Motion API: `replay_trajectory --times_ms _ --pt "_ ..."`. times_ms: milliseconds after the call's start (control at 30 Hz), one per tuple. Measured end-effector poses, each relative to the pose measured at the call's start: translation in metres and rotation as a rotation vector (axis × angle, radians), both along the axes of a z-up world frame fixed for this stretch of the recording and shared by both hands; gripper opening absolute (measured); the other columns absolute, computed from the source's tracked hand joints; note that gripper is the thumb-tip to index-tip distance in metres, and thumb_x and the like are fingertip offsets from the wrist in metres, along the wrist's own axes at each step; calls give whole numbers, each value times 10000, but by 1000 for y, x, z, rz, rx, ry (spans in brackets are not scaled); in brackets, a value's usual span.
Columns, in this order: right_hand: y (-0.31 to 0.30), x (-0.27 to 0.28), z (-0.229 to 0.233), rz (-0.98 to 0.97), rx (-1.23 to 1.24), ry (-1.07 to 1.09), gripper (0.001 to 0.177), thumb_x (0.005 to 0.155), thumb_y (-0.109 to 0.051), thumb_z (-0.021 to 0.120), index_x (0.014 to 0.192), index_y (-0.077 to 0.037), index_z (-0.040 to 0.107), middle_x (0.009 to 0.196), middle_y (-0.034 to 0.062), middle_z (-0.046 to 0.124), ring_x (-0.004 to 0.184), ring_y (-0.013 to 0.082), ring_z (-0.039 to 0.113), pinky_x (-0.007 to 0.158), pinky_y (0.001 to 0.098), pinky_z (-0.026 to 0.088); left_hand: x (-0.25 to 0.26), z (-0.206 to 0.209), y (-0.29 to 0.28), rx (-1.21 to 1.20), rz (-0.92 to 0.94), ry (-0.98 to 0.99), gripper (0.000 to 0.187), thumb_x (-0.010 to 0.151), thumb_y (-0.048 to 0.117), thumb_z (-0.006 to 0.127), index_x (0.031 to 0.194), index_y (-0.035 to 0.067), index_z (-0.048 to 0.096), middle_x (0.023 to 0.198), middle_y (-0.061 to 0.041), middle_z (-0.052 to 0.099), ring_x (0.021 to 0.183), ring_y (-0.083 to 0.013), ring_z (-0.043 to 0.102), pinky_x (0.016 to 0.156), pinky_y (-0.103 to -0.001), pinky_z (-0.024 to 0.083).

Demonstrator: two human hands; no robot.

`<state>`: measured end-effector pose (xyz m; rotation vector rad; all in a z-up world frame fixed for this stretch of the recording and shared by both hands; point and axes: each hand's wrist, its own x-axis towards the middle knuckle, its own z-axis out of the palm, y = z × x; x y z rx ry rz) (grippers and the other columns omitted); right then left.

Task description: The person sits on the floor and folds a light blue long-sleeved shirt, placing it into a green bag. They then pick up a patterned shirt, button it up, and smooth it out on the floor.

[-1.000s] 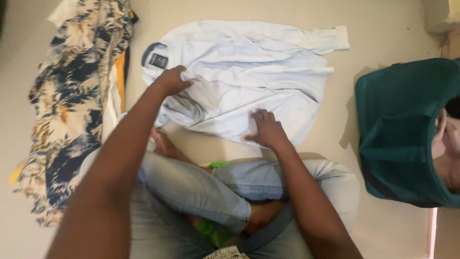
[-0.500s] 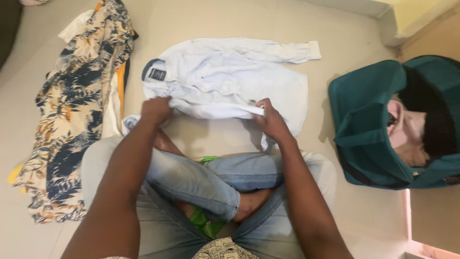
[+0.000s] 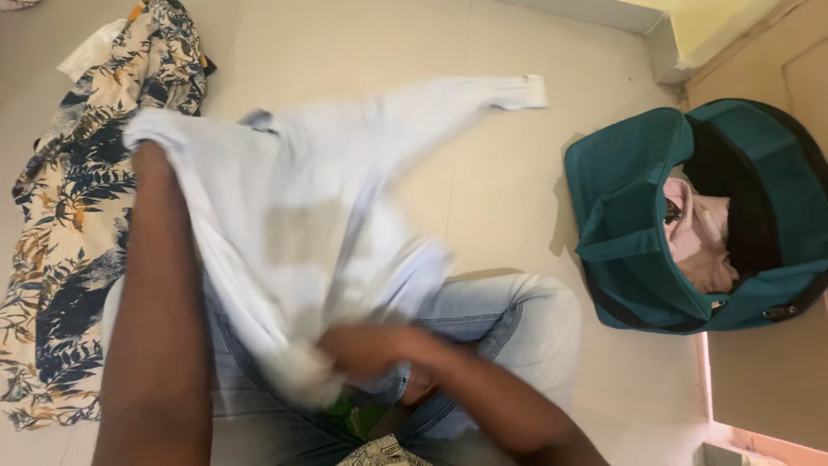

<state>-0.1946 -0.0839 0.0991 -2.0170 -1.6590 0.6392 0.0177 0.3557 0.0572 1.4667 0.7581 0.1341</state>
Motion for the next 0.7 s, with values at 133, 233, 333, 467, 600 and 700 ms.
replay_trajectory --times_ms 133,233,333,467,600,700 --pt "-30 32 55 207 -114 544 362 1051 -376 637 1194 -55 721 1109 142 783 997 276 761 979 390 576 -6 37 -33 -228 -98 -122 486 984 136 596 1346 229 285 1204 -89 477 1012 -285 552 828 -423 441" --pt "-102 91 41 -155 131 1150 592 906 -175 809 1410 12 563 1316 117 676 1218 232 636 1074 414 512 -11 79 -65 -432 -145 -411 716 947 36 605 1440 260 137 1337 -99 401 1164 -301 540 952 -439 455" --pt "-181 165 19 -1131 335 818 590 764 -8 846 1284 50 574 1110 180 740 1013 248 727 883 394 611 -11 104 -94 -438 -224 -683 953 910 -64 615 1535 292 -11 1470 -109 324 1316 -318 528 1075 -456 469" --pt "-234 230 10 -1504 442 -652 505 922 -163 791 1299 69 548 1205 278 636 1093 430 620 925 501 505 16 90 -139 534 -398 -634 1138 1010 -47 724 1695 203 -150 1639 -376 216 1477 -477 333 1161 -501 457" --pt "-231 236 -26 -1383 337 -660 414 926 -194 775 1252 -14 595 1243 245 613 1179 462 570 993 526 455 19 39 -154 1112 -556 -170 923 950 287 763 1643 232 157 1418 -204 621 1295 -432 590 1079 -512 462" --pt "-212 254 -71 -1283 115 -267 337 984 -244 714 1288 -116 646 1384 144 637 1318 367 576 1110 465 475 8 1 -171 1083 -874 301 1018 843 500 767 1649 278 186 1581 -234 352 1407 -506 374 1111 -625 383"
